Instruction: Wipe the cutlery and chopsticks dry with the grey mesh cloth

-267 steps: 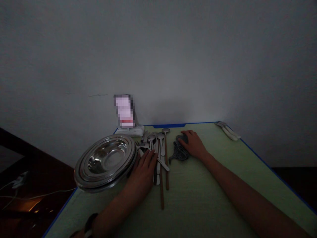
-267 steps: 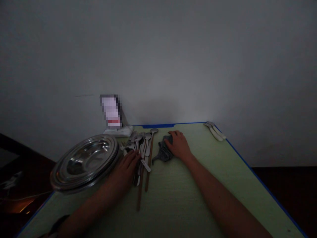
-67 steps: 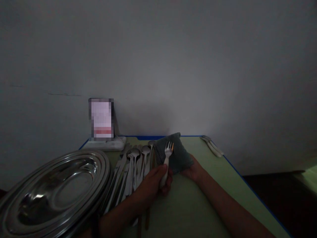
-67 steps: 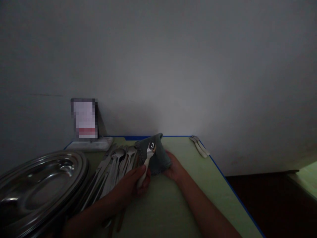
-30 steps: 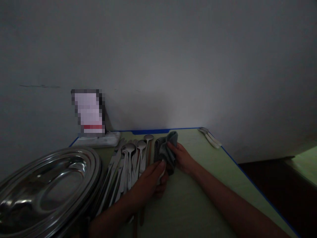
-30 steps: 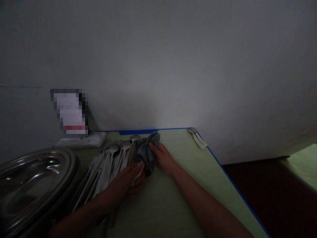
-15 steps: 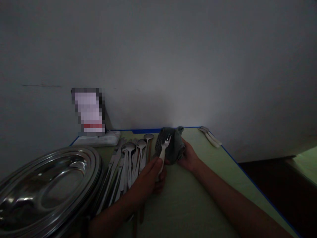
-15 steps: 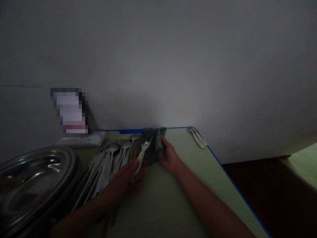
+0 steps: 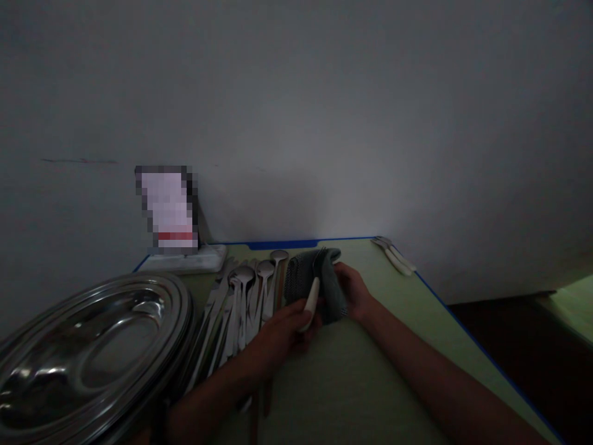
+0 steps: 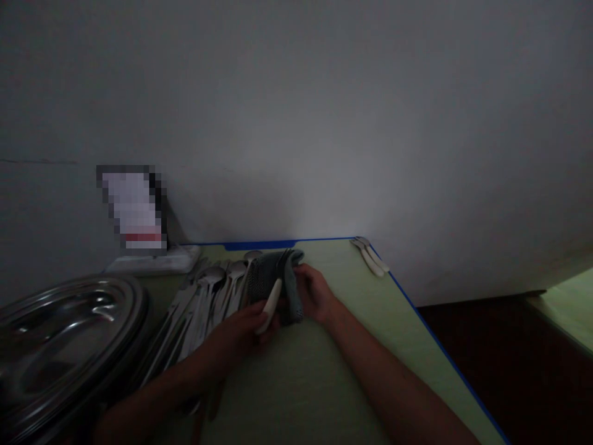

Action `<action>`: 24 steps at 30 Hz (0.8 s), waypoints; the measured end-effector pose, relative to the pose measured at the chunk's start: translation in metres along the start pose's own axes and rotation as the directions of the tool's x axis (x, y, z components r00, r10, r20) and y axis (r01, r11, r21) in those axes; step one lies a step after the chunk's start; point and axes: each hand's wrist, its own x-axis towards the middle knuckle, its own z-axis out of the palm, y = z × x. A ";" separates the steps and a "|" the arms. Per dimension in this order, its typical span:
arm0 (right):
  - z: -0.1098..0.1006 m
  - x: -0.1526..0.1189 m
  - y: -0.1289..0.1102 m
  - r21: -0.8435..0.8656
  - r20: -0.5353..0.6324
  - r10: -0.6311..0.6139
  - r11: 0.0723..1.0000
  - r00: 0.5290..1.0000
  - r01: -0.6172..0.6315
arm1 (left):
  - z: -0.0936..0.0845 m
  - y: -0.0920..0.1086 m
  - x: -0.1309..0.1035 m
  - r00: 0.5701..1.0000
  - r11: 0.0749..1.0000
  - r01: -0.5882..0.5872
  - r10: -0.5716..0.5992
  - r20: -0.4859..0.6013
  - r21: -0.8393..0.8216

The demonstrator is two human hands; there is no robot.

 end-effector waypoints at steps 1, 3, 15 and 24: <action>0.001 0.000 0.001 0.020 0.010 0.000 1.000 1.000 -0.001 | 0.000 0.000 0.000 1.000 0.999 0.000 0.000 -0.002 0.036; 0.005 0.001 0.003 0.044 0.021 -0.024 0.999 0.999 0.023 | 0.001 0.002 -0.001 1.000 0.996 -0.002 0.003 -0.009 0.092; 0.010 0.006 0.006 0.166 -0.122 0.042 0.986 0.992 -0.021 | 0.007 0.004 -0.002 0.999 0.996 -0.035 0.034 0.006 0.078; 0.013 0.001 -0.004 0.146 -0.090 0.075 0.987 0.993 -0.061 | 0.012 0.014 -0.005 0.996 0.968 -0.068 0.080 -0.041 0.242</action>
